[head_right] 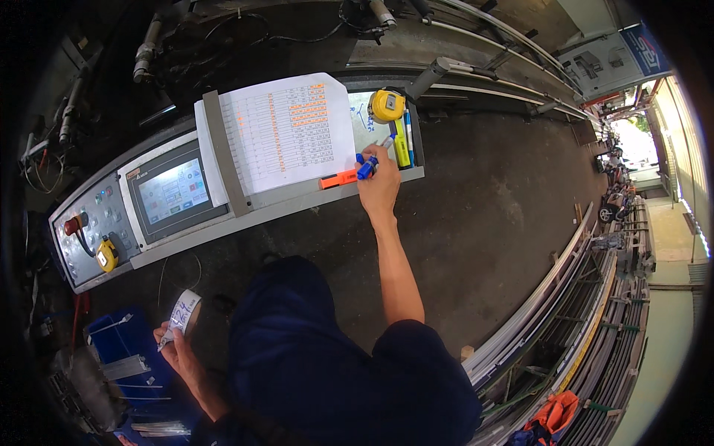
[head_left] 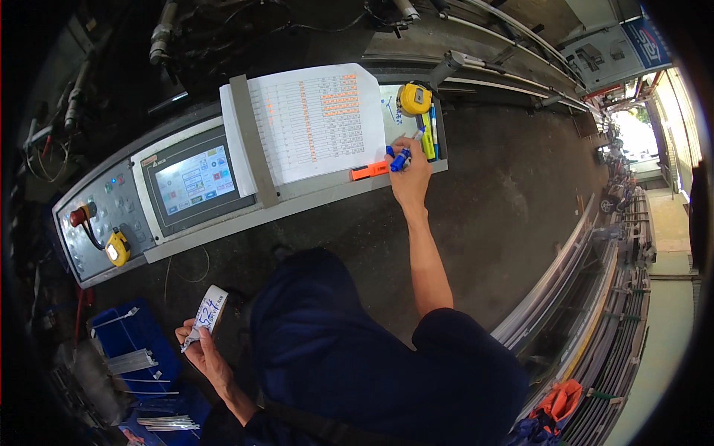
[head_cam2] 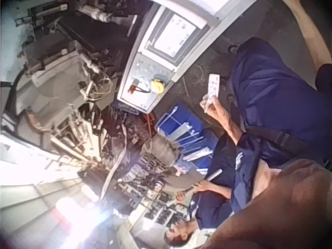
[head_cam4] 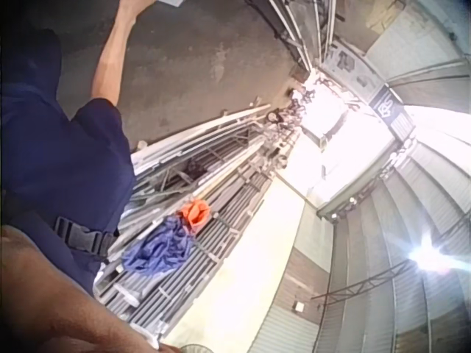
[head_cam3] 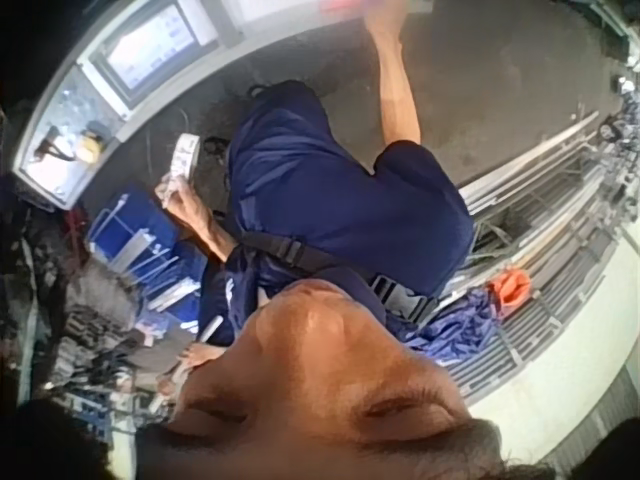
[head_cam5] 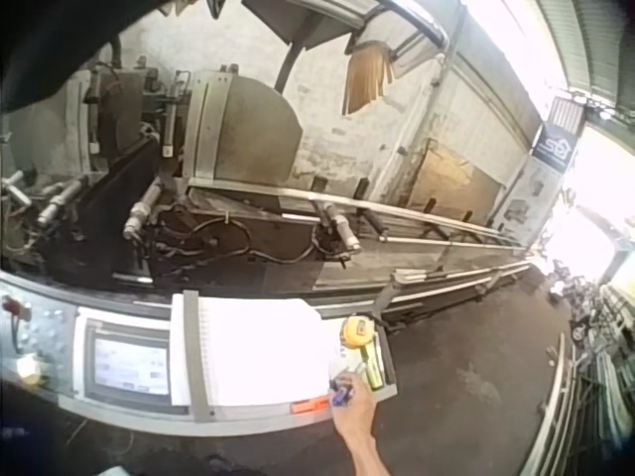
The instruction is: Reviewing specifications on paper, operating a machine interface, measuring metal profiles with a tape measure, and labeling them with tape and marker.
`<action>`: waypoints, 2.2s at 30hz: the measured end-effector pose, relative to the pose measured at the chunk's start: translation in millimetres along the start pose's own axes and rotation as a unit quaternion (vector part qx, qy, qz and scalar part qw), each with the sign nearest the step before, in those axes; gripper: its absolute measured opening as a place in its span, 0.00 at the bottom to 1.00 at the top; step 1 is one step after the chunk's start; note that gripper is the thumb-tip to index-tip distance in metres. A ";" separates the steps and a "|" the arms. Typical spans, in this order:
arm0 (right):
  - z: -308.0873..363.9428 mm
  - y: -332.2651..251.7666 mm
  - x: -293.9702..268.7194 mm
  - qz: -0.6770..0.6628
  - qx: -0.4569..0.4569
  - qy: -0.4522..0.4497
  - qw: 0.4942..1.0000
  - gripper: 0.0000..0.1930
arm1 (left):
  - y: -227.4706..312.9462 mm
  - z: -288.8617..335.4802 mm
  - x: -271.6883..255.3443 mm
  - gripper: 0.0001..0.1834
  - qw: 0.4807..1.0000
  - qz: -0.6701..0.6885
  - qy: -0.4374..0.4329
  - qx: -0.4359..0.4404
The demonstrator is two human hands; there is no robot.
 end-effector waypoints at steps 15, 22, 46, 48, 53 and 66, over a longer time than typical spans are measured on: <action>-25.5 52.2 -37.8 -0.167 0.095 0.076 0.978 0.16 | -9.7 12.0 -10.2 0.09 0.994 0.044 0.092 -0.040; -15.6 72.3 -29.1 -0.286 0.298 0.063 0.908 0.14 | -11.3 1.1 0.3 0.09 0.996 0.038 0.065 -0.051; -0.5 -6.6 -16.7 -0.069 0.048 -0.045 0.995 0.10 | -13.5 -21.2 0.9 0.09 0.998 0.001 0.036 -0.047; -1.5 -8.2 -17.0 -0.060 0.049 -0.051 0.996 0.10 | -12.5 -23.5 6.0 0.10 0.997 0.009 0.045 -0.054; -20.4 1.3 -31.5 -0.075 0.097 -0.027 0.992 0.09 | -13.8 -27.5 8.6 0.10 0.999 0.020 0.013 -0.043; -42.4 19.5 -43.4 0.257 0.029 -0.117 0.959 0.17 | -4.5 -46.3 15.8 0.09 0.997 -0.074 -0.005 -0.007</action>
Point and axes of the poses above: each hand's wrist, its own z-axis away from the middle knuckle, its own x-axis out of the palm, y = z × x, the point moved 3 cm from there along -z, towards the middle knuckle, and after that the axes turned 9 degrees about z, right-handed, at the moved point
